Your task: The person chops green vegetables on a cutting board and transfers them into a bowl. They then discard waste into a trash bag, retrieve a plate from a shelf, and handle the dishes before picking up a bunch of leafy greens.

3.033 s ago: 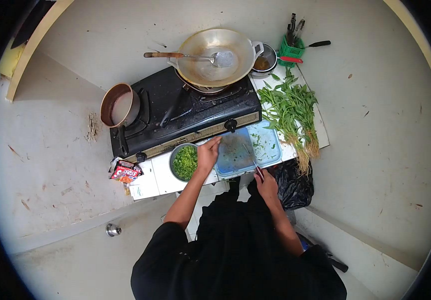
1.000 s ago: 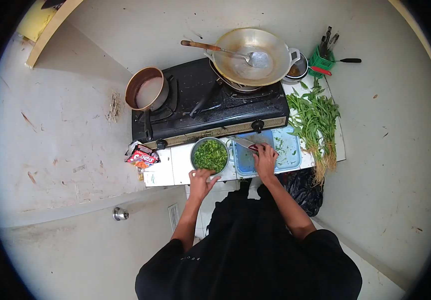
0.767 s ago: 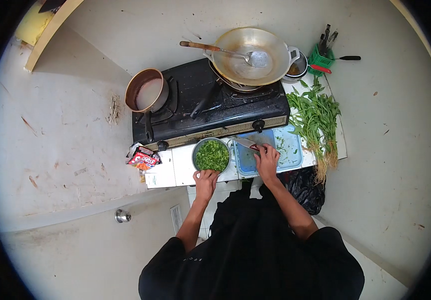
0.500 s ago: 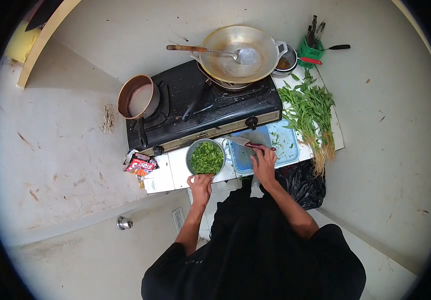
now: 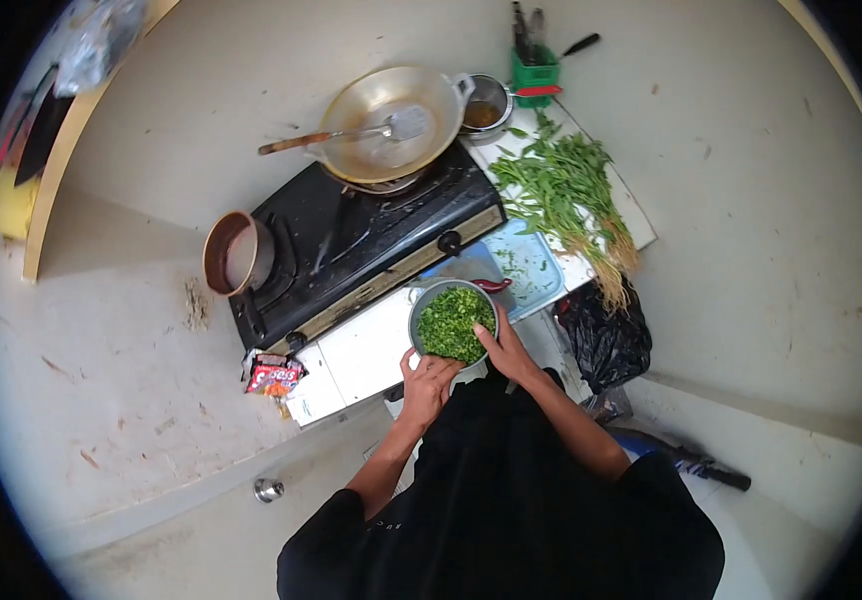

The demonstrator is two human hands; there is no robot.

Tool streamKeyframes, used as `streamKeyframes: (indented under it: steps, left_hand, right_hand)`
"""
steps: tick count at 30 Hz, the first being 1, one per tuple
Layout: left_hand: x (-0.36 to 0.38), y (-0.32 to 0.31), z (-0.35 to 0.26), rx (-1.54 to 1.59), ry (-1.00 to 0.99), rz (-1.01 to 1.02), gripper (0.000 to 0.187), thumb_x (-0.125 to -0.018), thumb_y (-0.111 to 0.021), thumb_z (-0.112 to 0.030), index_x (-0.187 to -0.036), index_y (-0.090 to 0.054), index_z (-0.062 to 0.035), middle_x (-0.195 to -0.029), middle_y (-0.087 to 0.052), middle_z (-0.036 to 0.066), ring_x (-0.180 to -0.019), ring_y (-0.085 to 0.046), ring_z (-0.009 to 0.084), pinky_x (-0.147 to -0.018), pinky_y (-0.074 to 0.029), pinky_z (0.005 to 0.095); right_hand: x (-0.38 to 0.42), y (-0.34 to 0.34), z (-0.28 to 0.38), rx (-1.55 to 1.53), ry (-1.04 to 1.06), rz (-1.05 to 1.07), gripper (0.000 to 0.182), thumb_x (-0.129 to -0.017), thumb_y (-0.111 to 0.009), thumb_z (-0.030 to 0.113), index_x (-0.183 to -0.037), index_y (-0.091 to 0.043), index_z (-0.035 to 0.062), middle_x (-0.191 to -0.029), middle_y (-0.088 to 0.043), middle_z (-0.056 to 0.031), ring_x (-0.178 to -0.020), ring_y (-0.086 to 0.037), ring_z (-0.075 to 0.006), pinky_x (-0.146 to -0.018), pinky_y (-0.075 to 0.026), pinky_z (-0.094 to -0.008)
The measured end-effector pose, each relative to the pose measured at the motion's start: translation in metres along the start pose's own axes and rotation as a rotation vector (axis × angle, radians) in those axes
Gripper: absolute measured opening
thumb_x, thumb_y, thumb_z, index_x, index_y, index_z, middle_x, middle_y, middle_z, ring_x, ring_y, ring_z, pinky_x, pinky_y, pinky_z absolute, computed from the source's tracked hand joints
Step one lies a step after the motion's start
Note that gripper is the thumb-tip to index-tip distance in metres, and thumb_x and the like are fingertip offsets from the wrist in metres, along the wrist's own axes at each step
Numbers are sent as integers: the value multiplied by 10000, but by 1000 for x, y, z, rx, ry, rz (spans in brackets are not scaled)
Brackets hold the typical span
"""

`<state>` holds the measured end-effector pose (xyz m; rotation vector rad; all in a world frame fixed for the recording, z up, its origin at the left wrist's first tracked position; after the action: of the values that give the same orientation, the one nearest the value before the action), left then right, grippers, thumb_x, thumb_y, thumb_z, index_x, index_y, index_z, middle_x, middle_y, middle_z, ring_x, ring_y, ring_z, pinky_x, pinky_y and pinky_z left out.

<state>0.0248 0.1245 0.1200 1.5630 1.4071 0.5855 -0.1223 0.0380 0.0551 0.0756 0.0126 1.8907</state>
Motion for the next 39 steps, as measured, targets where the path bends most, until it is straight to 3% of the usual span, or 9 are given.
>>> streamKeyframes:
  steps: [6,16,17,20,24,28,30,33,39]
  left_hand:
    - [-14,-36,-37,38,-175,132,403,-738,-697,-30,-1113,-731,-173,-1035,-684,-46,-987,-600,175,-1087,-334,528]
    - [-29,-120,-127,327,-602,445,301,-765,-647,-50,-1049,-732,-104,-1066,-689,-10,-1013,-594,227,-939,-458,376]
    - [-28,-134,-135,332,-613,466,279,-773,-645,-60,-1035,-731,-101,-1038,-690,-7,-997,-596,231,-941,-464,378]
    - [-27,-173,-154,384,-628,551,226,-800,-644,-88,-1009,-729,-96,-962,-684,7,-980,-595,240,-930,-476,380]
    - [-27,-248,-159,426,-732,577,187,-811,-656,-48,-987,-720,-56,-978,-690,57,-940,-602,291,-847,-504,386]
    - [-25,-333,-153,443,-697,686,178,-833,-663,-76,-997,-729,-58,-968,-700,61,-947,-610,282,-853,-500,396]
    - [-30,-375,-146,441,-642,682,168,-824,-645,-71,-971,-725,-90,-955,-683,29,-986,-588,263,-903,-481,402]
    - [-41,-427,-137,461,-659,730,179,-822,-624,-43,-966,-725,-77,-944,-692,57,-959,-603,295,-905,-485,414]
    - [-75,-482,-134,500,-607,784,148,-861,-662,-63,-992,-732,-51,-939,-705,158,-945,-635,372,-868,-507,448]
  right_hand:
    - [57,59,-20,-31,-45,-198,615,-1009,-528,191,-1507,-243,-28,-1440,-435,-232,-1356,-425,-316,-1135,-311,-400]
    - [199,139,-72,-197,-209,-619,655,-1032,-539,276,-1532,-205,16,-1419,-454,-185,-1310,-457,-270,-1078,-374,-380]
    - [210,145,-82,-226,-210,-710,552,-1030,-550,274,-1472,-325,31,-1378,-486,-125,-1236,-488,-210,-1045,-396,-331]
    - [240,165,-107,-220,-412,-768,546,-1035,-543,294,-1472,-337,39,-1325,-530,-119,-1151,-545,-199,-942,-471,-312]
    - [263,194,-172,-187,-394,-884,532,-1033,-535,346,-1446,-375,52,-1240,-587,-118,-1053,-601,-181,-793,-534,-321]
    - [272,226,-250,-123,-502,-870,580,-1024,-530,438,-1425,-382,47,-1207,-610,-144,-1074,-614,-218,-802,-536,-333]
    - [269,247,-295,-129,-513,-928,514,-1011,-554,369,-1370,-427,23,-1157,-637,-167,-1041,-633,-251,-822,-529,-364]
    - [258,274,-314,423,-392,-914,453,-974,-550,238,-1361,-455,21,-1171,-629,-265,-1104,-634,-382,-912,-500,-434]
    - [236,335,-365,502,-409,-909,404,-968,-593,192,-1308,-501,-5,-1216,-583,-260,-1088,-619,-397,-913,-493,-421]
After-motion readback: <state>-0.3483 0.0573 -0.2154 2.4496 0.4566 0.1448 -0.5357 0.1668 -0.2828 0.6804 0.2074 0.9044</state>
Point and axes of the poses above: each hand's wrist, its own x-axis away from the middle knuckle, its own y-axis out of the back of the hand, z = x × y, the point moved 7 cm from there along -x, towards the middle knuckle
